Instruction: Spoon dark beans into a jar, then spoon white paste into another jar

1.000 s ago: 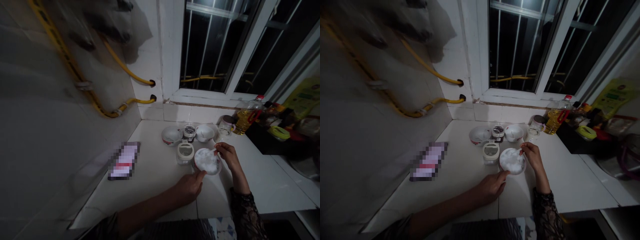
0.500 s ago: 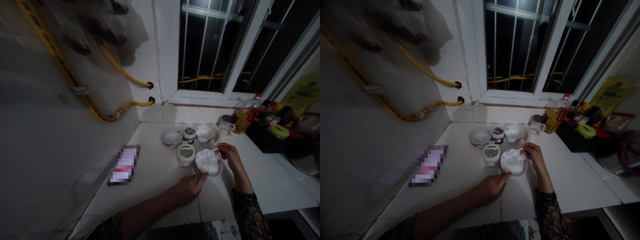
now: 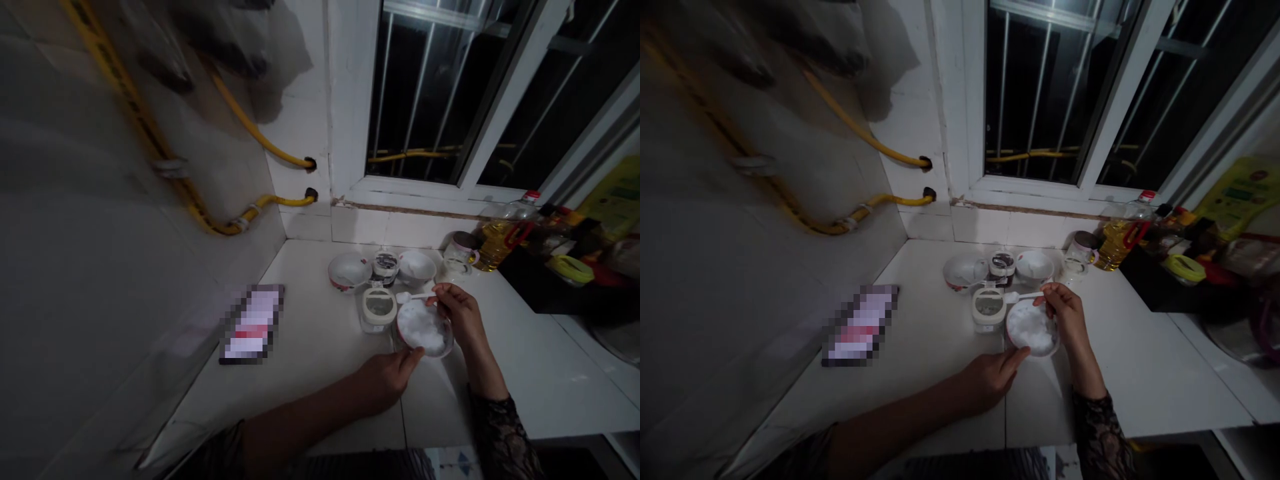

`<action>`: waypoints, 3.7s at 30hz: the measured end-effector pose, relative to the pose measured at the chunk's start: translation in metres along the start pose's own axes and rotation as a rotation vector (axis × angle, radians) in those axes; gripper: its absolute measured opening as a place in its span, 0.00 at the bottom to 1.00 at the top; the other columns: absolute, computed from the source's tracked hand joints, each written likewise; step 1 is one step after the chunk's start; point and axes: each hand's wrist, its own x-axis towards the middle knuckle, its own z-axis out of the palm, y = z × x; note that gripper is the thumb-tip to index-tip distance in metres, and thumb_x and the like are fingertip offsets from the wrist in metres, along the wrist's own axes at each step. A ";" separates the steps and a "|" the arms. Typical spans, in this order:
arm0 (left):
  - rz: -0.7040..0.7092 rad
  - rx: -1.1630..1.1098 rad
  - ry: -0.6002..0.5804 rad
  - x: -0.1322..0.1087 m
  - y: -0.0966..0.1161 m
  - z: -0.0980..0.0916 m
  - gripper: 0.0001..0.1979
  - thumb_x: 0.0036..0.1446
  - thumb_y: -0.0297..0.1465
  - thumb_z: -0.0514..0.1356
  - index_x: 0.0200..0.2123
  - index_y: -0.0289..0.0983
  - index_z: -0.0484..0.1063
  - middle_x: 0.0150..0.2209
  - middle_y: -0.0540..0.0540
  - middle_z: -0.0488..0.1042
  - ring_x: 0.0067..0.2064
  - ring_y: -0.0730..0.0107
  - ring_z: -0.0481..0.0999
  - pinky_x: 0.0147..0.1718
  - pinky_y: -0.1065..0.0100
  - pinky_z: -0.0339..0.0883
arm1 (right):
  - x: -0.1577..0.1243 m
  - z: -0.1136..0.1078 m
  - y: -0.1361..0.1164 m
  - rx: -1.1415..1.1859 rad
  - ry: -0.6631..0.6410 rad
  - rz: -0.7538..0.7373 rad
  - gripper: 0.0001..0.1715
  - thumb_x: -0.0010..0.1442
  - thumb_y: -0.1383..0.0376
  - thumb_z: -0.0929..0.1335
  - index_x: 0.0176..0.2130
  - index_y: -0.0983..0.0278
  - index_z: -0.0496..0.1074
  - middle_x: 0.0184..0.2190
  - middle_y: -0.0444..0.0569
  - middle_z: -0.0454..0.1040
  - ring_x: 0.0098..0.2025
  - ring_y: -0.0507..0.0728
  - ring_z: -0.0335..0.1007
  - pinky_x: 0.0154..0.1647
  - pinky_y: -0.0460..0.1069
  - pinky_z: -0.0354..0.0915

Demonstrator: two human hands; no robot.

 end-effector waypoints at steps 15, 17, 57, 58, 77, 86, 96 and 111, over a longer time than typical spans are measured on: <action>-0.014 -0.016 -0.024 0.003 0.003 -0.005 0.24 0.61 0.20 0.47 0.61 0.26 0.53 0.44 0.34 0.75 0.39 0.62 0.79 0.34 0.65 0.76 | -0.019 0.011 0.000 -0.500 -0.127 -0.561 0.10 0.64 0.62 0.63 0.34 0.61 0.72 0.26 0.46 0.74 0.30 0.55 0.69 0.32 0.49 0.64; -0.011 -0.016 -0.013 0.002 0.002 -0.005 0.25 0.61 0.20 0.46 0.62 0.26 0.52 0.47 0.33 0.74 0.42 0.61 0.79 0.36 0.65 0.76 | -0.016 0.000 0.001 -0.436 -0.049 -0.413 0.11 0.63 0.58 0.65 0.34 0.61 0.72 0.24 0.45 0.72 0.28 0.54 0.68 0.30 0.48 0.63; -0.015 -0.017 -0.063 0.001 0.002 -0.006 0.25 0.64 0.21 0.44 0.64 0.26 0.46 0.49 0.32 0.73 0.40 0.60 0.79 0.34 0.63 0.76 | 0.009 -0.023 0.004 -0.129 0.052 0.163 0.10 0.38 0.60 0.69 0.22 0.64 0.72 0.12 0.44 0.68 0.17 0.49 0.49 0.19 0.47 0.44; -0.013 -0.022 -0.063 0.000 0.002 -0.006 0.26 0.64 0.21 0.45 0.64 0.27 0.45 0.50 0.32 0.73 0.40 0.60 0.79 0.35 0.63 0.76 | 0.009 -0.023 0.004 -0.119 0.055 0.162 0.10 0.37 0.60 0.69 0.22 0.64 0.72 0.12 0.44 0.68 0.16 0.49 0.49 0.19 0.47 0.44; -0.006 -0.032 -0.044 0.000 0.002 -0.006 0.26 0.63 0.21 0.45 0.64 0.27 0.46 0.50 0.31 0.73 0.41 0.61 0.79 0.36 0.64 0.76 | 0.011 -0.027 0.007 -0.092 0.064 0.179 0.10 0.37 0.60 0.68 0.22 0.63 0.71 0.12 0.44 0.67 0.15 0.49 0.50 0.17 0.47 0.44; 0.015 0.008 -0.022 0.001 0.001 -0.004 0.24 0.63 0.20 0.44 0.62 0.25 0.49 0.50 0.30 0.73 0.42 0.59 0.79 0.36 0.64 0.76 | 0.005 -0.006 -0.001 0.035 0.094 0.080 0.14 0.41 0.57 0.72 0.27 0.63 0.71 0.17 0.45 0.71 0.17 0.49 0.53 0.18 0.46 0.50; -0.024 -0.025 -0.068 0.003 0.003 -0.008 0.23 0.63 0.21 0.44 0.62 0.27 0.49 0.44 0.37 0.75 0.37 0.61 0.79 0.33 0.65 0.75 | -0.018 0.022 0.003 -0.548 -0.294 -0.611 0.12 0.63 0.60 0.63 0.34 0.60 0.74 0.29 0.51 0.77 0.32 0.58 0.70 0.35 0.52 0.65; -0.004 -0.016 -0.035 0.001 0.002 -0.006 0.23 0.63 0.21 0.45 0.62 0.25 0.49 0.49 0.31 0.74 0.41 0.59 0.80 0.34 0.63 0.76 | 0.001 -0.028 0.006 -0.345 0.057 -0.163 0.11 0.56 0.57 0.67 0.30 0.62 0.72 0.19 0.42 0.68 0.24 0.53 0.60 0.28 0.48 0.57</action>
